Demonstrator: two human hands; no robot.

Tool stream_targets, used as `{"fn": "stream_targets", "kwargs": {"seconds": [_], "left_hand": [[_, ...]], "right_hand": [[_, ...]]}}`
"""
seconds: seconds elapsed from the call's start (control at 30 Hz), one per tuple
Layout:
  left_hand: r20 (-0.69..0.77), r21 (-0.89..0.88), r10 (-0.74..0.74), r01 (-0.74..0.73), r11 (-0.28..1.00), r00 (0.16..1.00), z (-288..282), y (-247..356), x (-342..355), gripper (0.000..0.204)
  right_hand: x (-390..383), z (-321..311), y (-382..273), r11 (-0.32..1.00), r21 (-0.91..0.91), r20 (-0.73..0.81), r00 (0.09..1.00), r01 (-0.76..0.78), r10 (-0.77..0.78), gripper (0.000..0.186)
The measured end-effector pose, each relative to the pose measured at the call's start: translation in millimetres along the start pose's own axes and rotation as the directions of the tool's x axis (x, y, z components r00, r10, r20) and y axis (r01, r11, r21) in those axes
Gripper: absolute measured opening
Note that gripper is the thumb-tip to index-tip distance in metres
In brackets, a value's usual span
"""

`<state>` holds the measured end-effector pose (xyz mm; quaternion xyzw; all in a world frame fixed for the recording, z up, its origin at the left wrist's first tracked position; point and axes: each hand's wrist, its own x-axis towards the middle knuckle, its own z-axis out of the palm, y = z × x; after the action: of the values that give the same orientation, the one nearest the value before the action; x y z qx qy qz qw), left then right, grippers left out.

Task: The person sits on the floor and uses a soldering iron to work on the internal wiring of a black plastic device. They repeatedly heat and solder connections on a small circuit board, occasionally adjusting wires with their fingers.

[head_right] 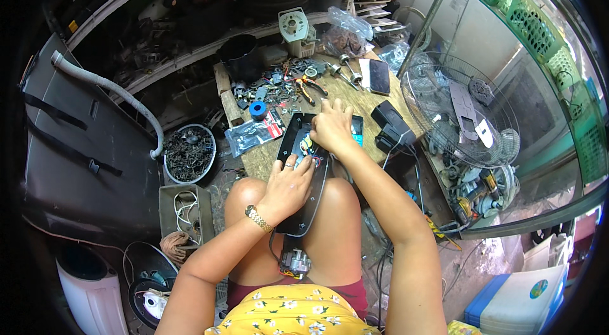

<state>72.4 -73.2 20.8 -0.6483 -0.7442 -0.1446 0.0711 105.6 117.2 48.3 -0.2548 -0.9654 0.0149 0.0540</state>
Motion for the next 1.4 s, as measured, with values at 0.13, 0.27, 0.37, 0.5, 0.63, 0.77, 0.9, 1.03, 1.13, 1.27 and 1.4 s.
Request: {"fn": "stream_targets", "kwargs": {"seconds": [0.13,0.27,0.37,0.5,0.63,0.77,0.9,1.03,1.13,1.27,1.4], "left_hand": [[-0.024,-0.053,0.014,-0.015,0.998,1.000,-9.1,0.2,-1.1,0.054],[-0.016,-0.145,-0.019,0.016,0.989,1.000,-14.1,-3.0,1.1,0.058],[0.017,-0.169,0.016,-0.013,0.985,1.000,-12.6,-10.1,3.9,0.059],[0.020,-0.174,-0.004,0.008,0.985,1.000,-11.1,-6.5,1.7,0.059],[0.022,-0.176,0.003,0.001,0.984,1.000,-10.2,-7.9,-0.1,0.060],[0.049,-0.188,0.021,-0.011,0.982,0.999,-9.3,-8.3,-1.3,0.062],[0.040,-0.179,0.014,-0.006,0.984,0.999,-7.2,-8.6,-8.8,0.063],[0.041,-0.192,0.030,-0.022,0.981,0.999,-5.6,-6.8,-3.2,0.063],[0.059,-0.370,-0.056,0.074,0.926,0.997,-10.8,-19.1,1.3,0.059],[-0.075,-0.541,-0.285,0.201,0.817,0.956,-17.4,-48.4,21.6,0.040],[-0.087,-0.691,-0.384,0.222,0.688,0.919,-13.9,-78.0,24.3,0.036]], "right_hand": [[0.5,2.4,1.3,1.000,0.013,0.018,1.000,-0.008,0.008,0.018],[3.5,8.6,10.9,0.993,0.120,0.057,0.998,-0.016,0.009,0.018],[7.1,15.8,7.6,0.980,0.170,0.092,0.992,-0.102,0.087,0.015],[9.9,19.2,0.8,0.982,0.142,0.090,0.989,-0.128,0.116,0.015],[12.7,22.1,1.4,0.979,0.161,0.106,0.988,-0.129,0.112,0.017],[4.6,21.9,12.4,0.978,0.201,0.093,0.995,-0.051,0.033,0.020],[-8.8,11.1,20.7,0.951,0.288,0.216,0.975,-0.113,0.051,0.018],[-3.2,30.5,21.1,0.928,0.327,0.214,0.970,-0.180,0.113,0.021],[1.1,33.6,20.2,0.892,0.441,0.120,0.991,-0.103,0.055,0.019],[1.2,41.9,38.8,0.812,0.584,0.030,0.999,0.003,-0.025,0.022],[3.3,38.4,32.1,0.790,0.611,-0.005,0.999,0.042,-0.049,0.030]]}}
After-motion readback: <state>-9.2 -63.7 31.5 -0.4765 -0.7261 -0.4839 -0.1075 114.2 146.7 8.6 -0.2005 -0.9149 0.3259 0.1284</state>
